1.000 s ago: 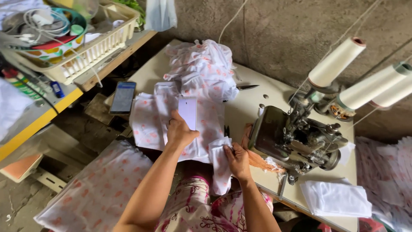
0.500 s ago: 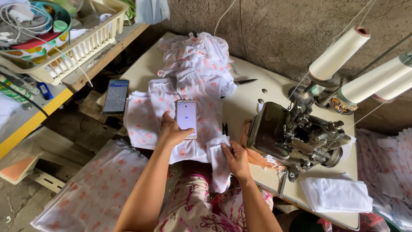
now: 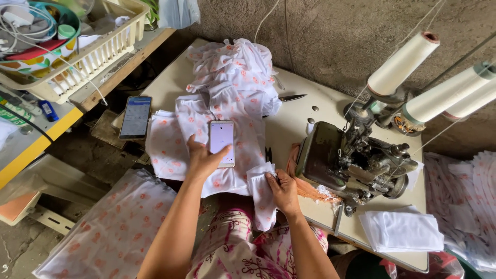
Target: Inspecting and sorting small pieces of patterned fabric at a sewing workstation while referencing a smartphone.
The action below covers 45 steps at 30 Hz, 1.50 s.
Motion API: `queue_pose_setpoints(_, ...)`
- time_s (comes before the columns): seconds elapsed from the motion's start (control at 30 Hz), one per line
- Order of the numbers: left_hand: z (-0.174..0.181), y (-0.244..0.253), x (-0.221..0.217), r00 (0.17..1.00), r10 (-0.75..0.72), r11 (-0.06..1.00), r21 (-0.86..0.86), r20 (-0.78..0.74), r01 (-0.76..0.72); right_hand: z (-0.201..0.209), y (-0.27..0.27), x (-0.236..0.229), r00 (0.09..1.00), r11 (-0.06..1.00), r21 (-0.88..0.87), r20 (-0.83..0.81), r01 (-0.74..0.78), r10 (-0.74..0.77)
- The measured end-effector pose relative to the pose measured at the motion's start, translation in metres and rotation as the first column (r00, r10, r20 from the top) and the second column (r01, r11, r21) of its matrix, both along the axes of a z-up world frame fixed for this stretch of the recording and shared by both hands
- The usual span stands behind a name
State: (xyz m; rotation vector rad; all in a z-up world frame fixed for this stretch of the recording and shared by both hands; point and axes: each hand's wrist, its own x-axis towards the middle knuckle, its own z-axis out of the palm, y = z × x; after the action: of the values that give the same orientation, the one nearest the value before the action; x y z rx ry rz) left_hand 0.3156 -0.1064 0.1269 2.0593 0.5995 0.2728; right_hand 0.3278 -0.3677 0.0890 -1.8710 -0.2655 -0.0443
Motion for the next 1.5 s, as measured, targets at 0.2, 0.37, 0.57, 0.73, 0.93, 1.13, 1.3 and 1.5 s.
queue_pose_setpoints(0.2, 0.050, -0.043, -0.052, 0.860, 0.019, 0.978, 0.170, 0.510, -0.122, 0.017, -0.022, -0.034, 0.999, 0.990, 0.134, -0.026, -0.039, 0.042)
queue_pose_setpoints(0.37, 0.124, -0.079, -0.063, 0.534, -0.842, 0.497, -0.274, 0.076, 0.823, 0.071, -0.039, -0.070, 0.953, 0.938, 0.177, 0.120, -0.297, 0.279)
queue_pose_setpoints(0.57, 0.144, -0.097, -0.052, 0.483, -0.835, 0.435, -0.220, 0.263, 0.873, 0.115, -0.049, -0.091, 0.985, 0.965, 0.229, 0.143, -0.131, 0.100)
queue_pose_setpoints(0.73, 0.166, -0.112, -0.069, 0.336, -0.830, 0.447, 0.168, 0.445, 0.879, 0.118, -0.049, -0.113, 0.951, 0.949, 0.298, 0.308, -0.104, 0.007)
queue_pose_setpoints(0.93, 0.198, -0.128, -0.095, 0.218, -0.872, 0.443, 0.518, 0.439, 0.731, 0.102, -0.048, -0.127, 0.708, 0.982, 0.164, 0.683, 0.091, -0.180)
queue_pose_setpoints(1.13, 0.203, -0.124, -0.109, 0.170, -0.895, 0.417, 0.643, 0.412, 0.642, 0.076, -0.052, -0.139, 0.725, 0.941, 0.280, 0.607, 0.188, -0.325)
queue_pose_setpoints(1.3, 0.197, -0.113, -0.117, 0.196, -0.866, 0.460, 0.579, 0.460, 0.674, 0.089, -0.047, -0.149, 0.877, 0.862, 0.504, 0.439, -0.059, -0.197)
queue_pose_setpoints(1.5, 0.121, -0.057, -0.105, 0.392, -0.733, 0.542, 0.129, 0.556, 0.831, 0.086, -0.054, -0.143, 0.979, 0.910, 0.379, 0.170, -0.167, 0.109)
